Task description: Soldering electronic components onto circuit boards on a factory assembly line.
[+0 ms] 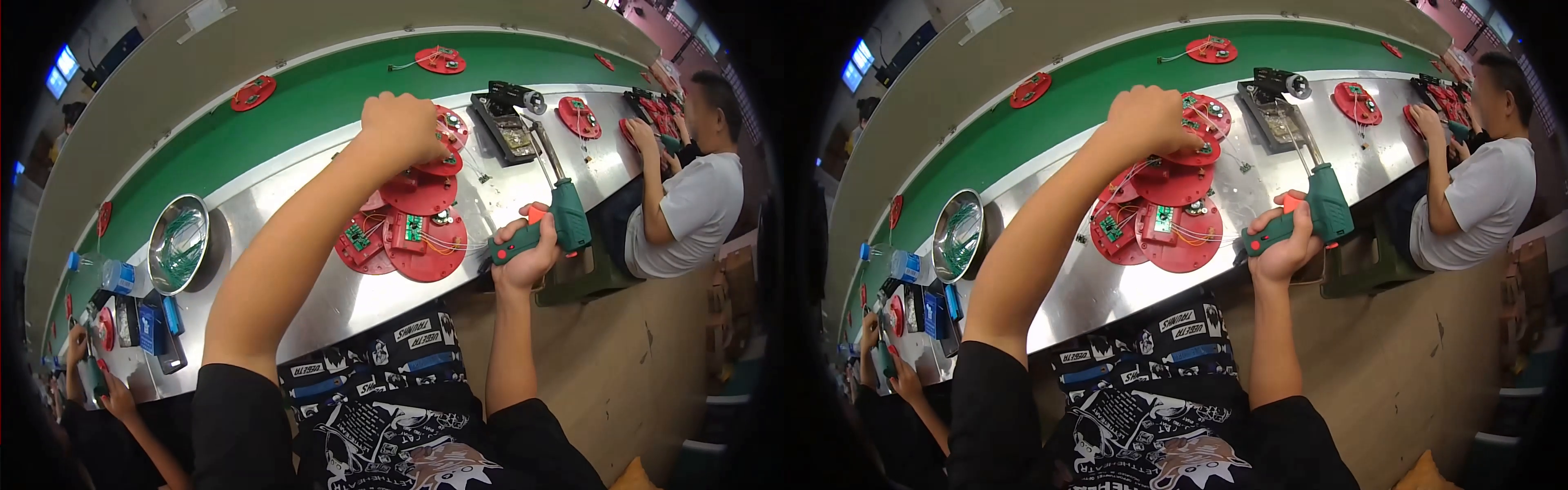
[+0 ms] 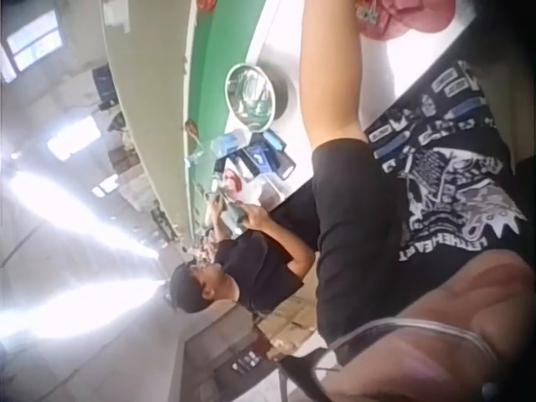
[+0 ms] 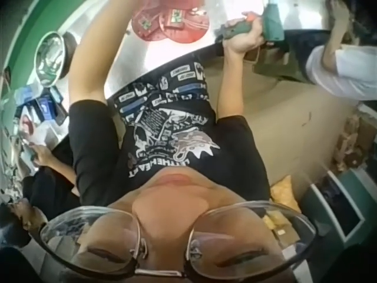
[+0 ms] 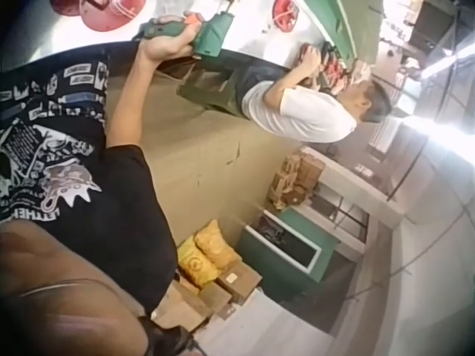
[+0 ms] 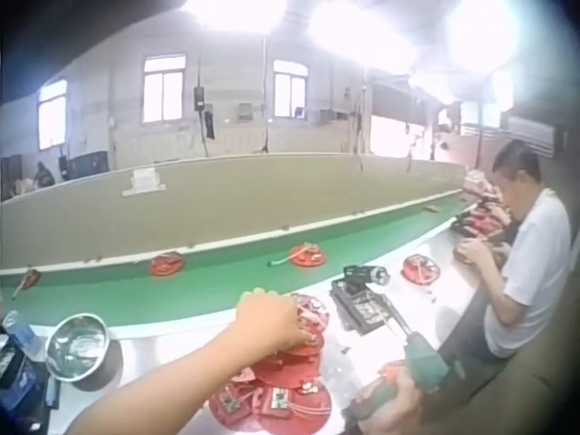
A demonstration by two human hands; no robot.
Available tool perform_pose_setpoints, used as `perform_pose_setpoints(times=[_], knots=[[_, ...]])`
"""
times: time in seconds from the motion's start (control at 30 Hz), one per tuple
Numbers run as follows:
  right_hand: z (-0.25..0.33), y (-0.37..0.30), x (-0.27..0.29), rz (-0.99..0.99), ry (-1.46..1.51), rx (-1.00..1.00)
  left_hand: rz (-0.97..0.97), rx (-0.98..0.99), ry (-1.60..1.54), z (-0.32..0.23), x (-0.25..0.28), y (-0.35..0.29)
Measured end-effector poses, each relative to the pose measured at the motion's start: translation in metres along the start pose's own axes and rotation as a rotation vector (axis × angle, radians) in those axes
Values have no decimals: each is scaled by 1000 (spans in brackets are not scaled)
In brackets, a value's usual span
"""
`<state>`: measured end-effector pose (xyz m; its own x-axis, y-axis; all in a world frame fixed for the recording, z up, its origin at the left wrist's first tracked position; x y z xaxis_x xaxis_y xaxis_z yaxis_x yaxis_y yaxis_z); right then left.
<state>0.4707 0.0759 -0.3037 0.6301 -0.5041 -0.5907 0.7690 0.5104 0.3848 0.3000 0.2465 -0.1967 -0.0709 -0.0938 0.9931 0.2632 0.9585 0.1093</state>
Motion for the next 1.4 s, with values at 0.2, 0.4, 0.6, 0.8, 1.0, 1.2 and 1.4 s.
perform_pose_setpoints(times=[0.2,0.4,0.6,0.8,1.0,1.2,1.4], knots=[[1,-4,-6,0,-8,11,200,-60,-479,34,-15,14],[-28,2,17,2,88,-170,-67,-191,-896,95,68,-74],[-18,2,13,130,-20,-147,62,-189,-728,156,24,-178],[-20,-1,4,191,-2,-149,-141,-26,-379,212,-20,-239],[-16,2,3,229,-26,-120,-94,-6,-326,219,-22,-241],[-13,-1,1,159,-72,-118,-61,245,-549,313,27,-216],[-16,0,2,177,-114,-129,-97,586,-480,380,15,-206]])
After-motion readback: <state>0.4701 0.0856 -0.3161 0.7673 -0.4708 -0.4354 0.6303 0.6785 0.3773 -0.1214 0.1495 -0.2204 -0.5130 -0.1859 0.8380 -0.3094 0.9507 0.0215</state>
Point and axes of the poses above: each hand's wrist, its own y-axis towards the middle knuckle, its own x-axis out of the back of the hand, z = x × y, the point moved 10 cm from there along y, towards the middle knuckle, and after that the axes turned 15 degrees about x, right-handed, at the moved point
